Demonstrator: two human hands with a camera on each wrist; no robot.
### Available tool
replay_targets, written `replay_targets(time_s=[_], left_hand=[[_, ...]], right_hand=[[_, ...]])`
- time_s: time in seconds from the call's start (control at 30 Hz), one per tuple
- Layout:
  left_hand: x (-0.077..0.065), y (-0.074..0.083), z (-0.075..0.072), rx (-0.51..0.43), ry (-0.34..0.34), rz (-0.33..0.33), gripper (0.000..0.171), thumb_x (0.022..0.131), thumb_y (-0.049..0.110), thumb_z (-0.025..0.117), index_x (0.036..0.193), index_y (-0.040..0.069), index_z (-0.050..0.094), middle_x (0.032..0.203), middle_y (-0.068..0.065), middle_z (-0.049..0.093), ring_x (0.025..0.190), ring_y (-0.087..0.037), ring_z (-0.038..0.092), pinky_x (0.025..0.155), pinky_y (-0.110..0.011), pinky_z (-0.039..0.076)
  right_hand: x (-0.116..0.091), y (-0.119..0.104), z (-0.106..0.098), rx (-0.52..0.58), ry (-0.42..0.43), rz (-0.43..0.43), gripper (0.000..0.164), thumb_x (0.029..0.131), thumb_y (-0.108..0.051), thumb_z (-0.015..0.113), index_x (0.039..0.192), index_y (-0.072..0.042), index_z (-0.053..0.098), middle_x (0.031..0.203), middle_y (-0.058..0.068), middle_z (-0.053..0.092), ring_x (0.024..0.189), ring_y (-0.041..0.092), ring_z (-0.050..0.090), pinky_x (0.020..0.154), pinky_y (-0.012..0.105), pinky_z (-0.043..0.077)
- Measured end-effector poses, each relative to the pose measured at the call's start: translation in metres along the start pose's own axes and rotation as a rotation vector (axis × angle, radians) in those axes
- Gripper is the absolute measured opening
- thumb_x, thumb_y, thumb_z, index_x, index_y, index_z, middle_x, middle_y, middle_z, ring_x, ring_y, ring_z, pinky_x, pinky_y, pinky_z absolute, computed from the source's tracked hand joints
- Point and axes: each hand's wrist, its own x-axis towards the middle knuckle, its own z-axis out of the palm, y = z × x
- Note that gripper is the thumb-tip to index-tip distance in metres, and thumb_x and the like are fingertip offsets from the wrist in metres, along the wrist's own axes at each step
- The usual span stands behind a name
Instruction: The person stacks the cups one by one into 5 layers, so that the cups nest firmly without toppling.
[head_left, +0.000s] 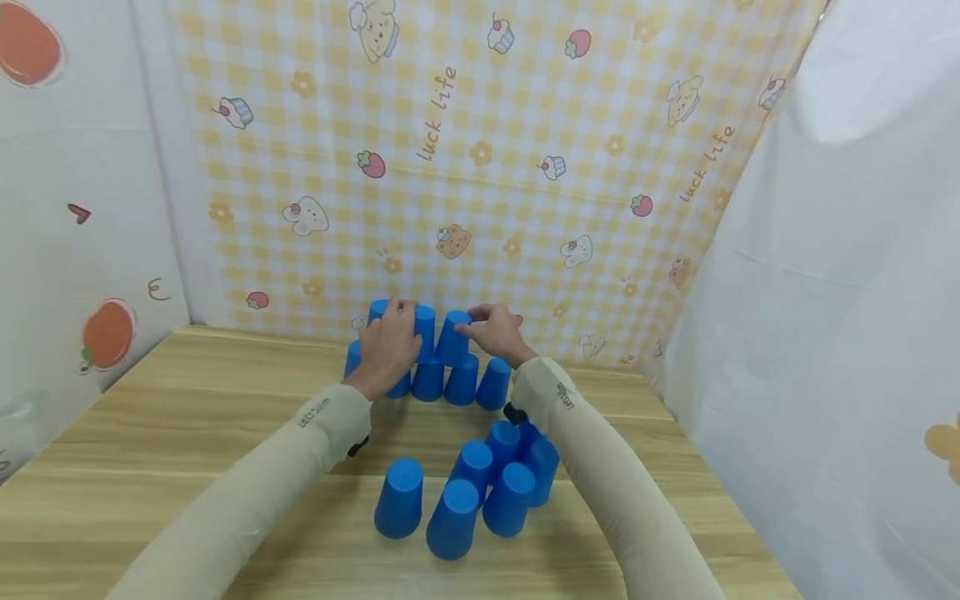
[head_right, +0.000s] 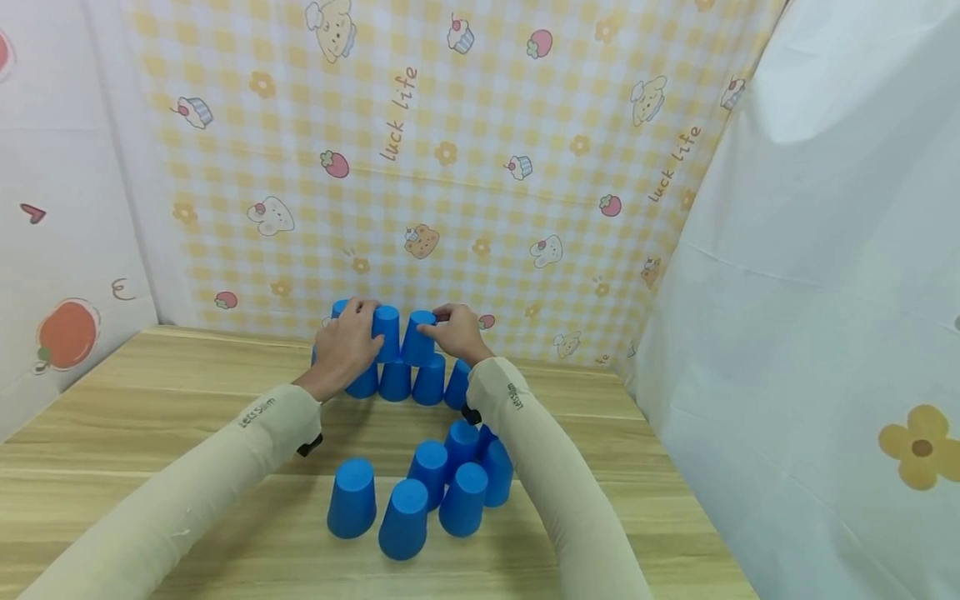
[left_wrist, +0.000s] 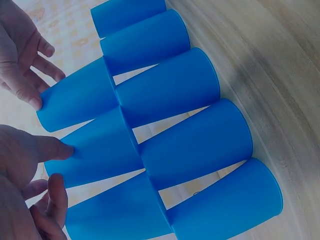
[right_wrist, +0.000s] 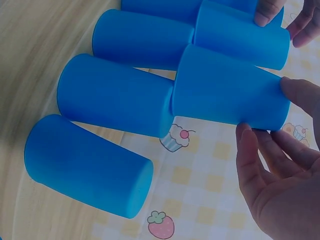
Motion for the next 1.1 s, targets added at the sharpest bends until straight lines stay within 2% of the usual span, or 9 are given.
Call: replay_targets(time_s=[0.23,0.37,0.47,0.57,0.8,0.93,1.1], left_hand=[[-0.003,-0.001,-0.003,0.004,-0.001,-0.004,0.051,0.092,0.019,0.071,0.138,0.006,0.052,0.131,-0.017,0.053,0.064,-0.029,0.061,0.051,-0.039,0.05],[-0.009,-0.002,-0.005,-0.016,0.0,-0.006,0.054,0.091,0.024,0.072,0.138,0.005,0.052,0.134,-0.018,0.052,0.068,-0.033,0.064,0.059,-0.046,0.055],[-0.013,-0.004,-0.006,-0.049,0.009,0.0,0.057,0.09,0.027,0.073,0.139,0.005,0.052,0.133,-0.018,0.053,0.073,-0.036,0.064,0.064,-0.05,0.056],[-0.017,-0.005,-0.007,-0.078,0.015,-0.006,0.058,0.089,0.027,0.074,0.139,0.007,0.052,0.131,-0.018,0.054,0.084,-0.039,0.064,0.068,-0.053,0.056],[-0.026,-0.007,-0.013,-0.124,-0.013,-0.028,0.063,0.088,0.031,0.075,0.141,0.006,0.052,0.133,-0.019,0.055,0.107,-0.041,0.06,0.077,-0.056,0.054],[-0.032,-0.009,-0.015,-0.18,-0.029,-0.039,0.062,0.089,0.031,0.074,0.139,0.003,0.052,0.133,-0.02,0.056,0.114,-0.039,0.059,0.082,-0.055,0.054],[-0.042,-0.015,-0.016,-0.231,-0.066,-0.04,0.057,0.089,0.028,0.075,0.134,-0.002,0.055,0.129,-0.022,0.059,0.114,-0.038,0.059,0.087,-0.054,0.053]], right_hand=[[0.0,0.001,0.002,0.042,-0.025,-0.004,0.047,0.093,-0.03,0.072,0.129,-0.002,0.06,0.128,0.014,0.064,0.116,0.028,0.062,0.094,0.041,0.053],[-0.001,0.001,0.001,0.069,-0.037,0.008,0.048,0.093,-0.028,0.072,0.13,-0.002,0.059,0.13,0.015,0.062,0.106,0.027,0.067,0.082,0.036,0.058],[-0.001,0.002,0.0,0.075,-0.034,0.015,0.048,0.092,-0.028,0.072,0.131,-0.003,0.059,0.131,0.015,0.062,0.101,0.026,0.069,0.078,0.034,0.059],[-0.001,0.002,-0.001,0.072,-0.04,0.003,0.048,0.093,-0.027,0.072,0.132,-0.002,0.058,0.131,0.015,0.062,0.103,0.027,0.068,0.08,0.036,0.059],[-0.007,0.004,-0.007,0.006,-0.031,-0.027,0.045,0.093,-0.026,0.071,0.129,-0.002,0.06,0.129,0.014,0.063,0.12,0.031,0.059,0.099,0.046,0.05],[-0.012,0.004,-0.01,-0.014,-0.04,-0.03,0.045,0.093,-0.025,0.071,0.129,-0.002,0.059,0.128,0.014,0.064,0.119,0.031,0.059,0.097,0.046,0.051],[-0.018,0.003,-0.011,-0.021,-0.056,-0.022,0.046,0.092,-0.024,0.071,0.13,0.0,0.06,0.126,0.014,0.065,0.119,0.031,0.06,0.096,0.045,0.052]])
